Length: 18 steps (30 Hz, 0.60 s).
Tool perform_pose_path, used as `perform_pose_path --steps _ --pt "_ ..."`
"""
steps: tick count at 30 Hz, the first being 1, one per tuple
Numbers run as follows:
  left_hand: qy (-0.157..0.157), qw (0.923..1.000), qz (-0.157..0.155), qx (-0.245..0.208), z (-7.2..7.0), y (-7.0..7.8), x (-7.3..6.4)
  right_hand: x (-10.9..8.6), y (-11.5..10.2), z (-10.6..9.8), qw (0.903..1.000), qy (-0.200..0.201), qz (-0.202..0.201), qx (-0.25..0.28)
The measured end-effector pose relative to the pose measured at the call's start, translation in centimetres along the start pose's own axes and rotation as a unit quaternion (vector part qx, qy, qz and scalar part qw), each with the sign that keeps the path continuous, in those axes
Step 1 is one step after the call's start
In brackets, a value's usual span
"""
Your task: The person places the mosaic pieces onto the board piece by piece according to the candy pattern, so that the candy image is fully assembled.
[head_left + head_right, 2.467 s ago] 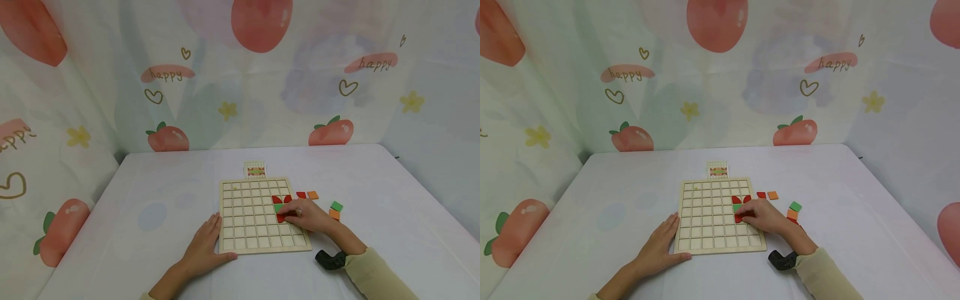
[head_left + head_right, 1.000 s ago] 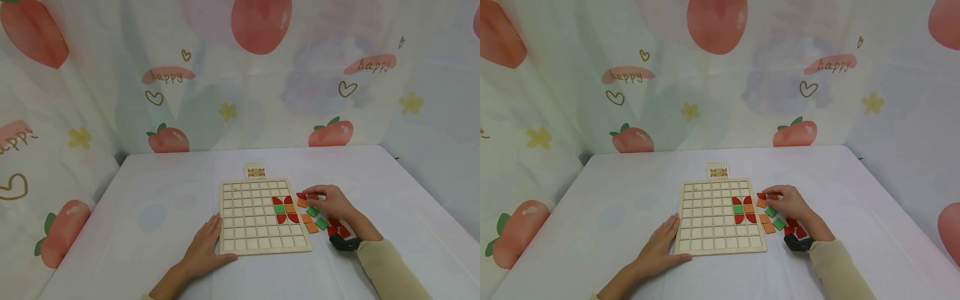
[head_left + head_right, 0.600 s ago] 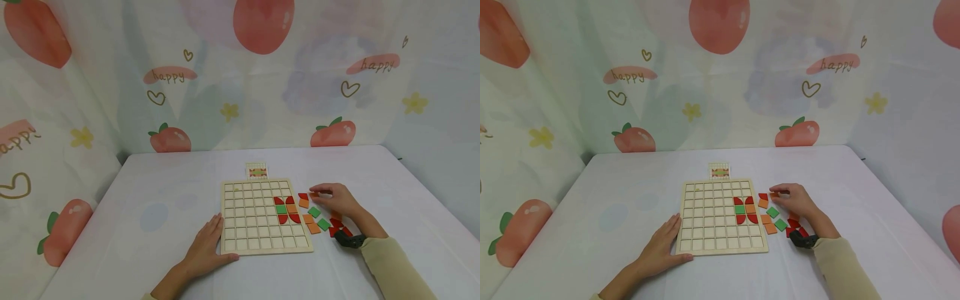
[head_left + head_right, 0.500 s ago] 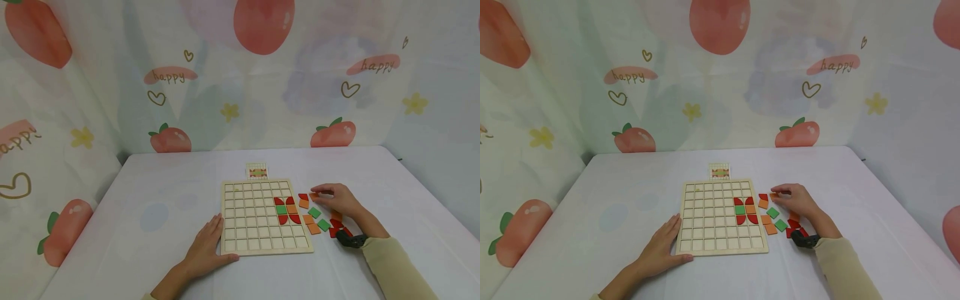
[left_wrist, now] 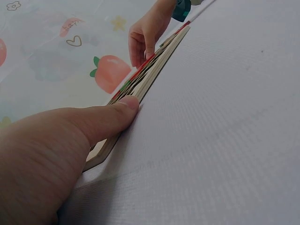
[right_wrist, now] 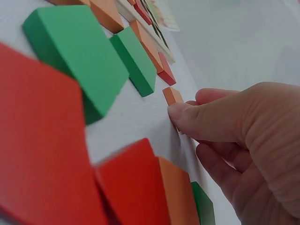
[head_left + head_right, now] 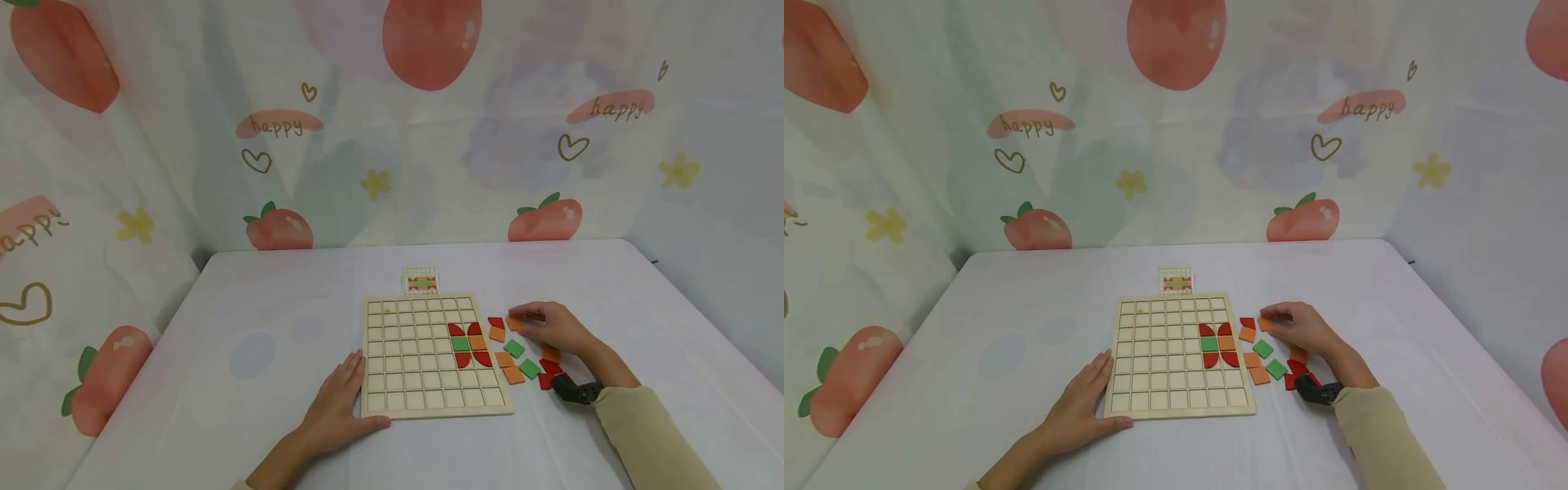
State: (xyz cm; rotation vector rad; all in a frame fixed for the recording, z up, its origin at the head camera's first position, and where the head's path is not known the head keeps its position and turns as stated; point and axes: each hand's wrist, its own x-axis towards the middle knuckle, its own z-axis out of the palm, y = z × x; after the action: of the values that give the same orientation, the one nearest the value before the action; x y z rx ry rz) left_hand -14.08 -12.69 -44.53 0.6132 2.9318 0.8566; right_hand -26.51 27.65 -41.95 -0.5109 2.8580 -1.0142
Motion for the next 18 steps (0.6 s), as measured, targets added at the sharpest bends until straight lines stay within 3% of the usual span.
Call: perform_pose_path --steps 18 --pt "0.0 1.0 -0.001 0.004 0.01 -0.03 0.0 -0.15 -0.03 0.39 0.9993 0.036 0.012 0.006"
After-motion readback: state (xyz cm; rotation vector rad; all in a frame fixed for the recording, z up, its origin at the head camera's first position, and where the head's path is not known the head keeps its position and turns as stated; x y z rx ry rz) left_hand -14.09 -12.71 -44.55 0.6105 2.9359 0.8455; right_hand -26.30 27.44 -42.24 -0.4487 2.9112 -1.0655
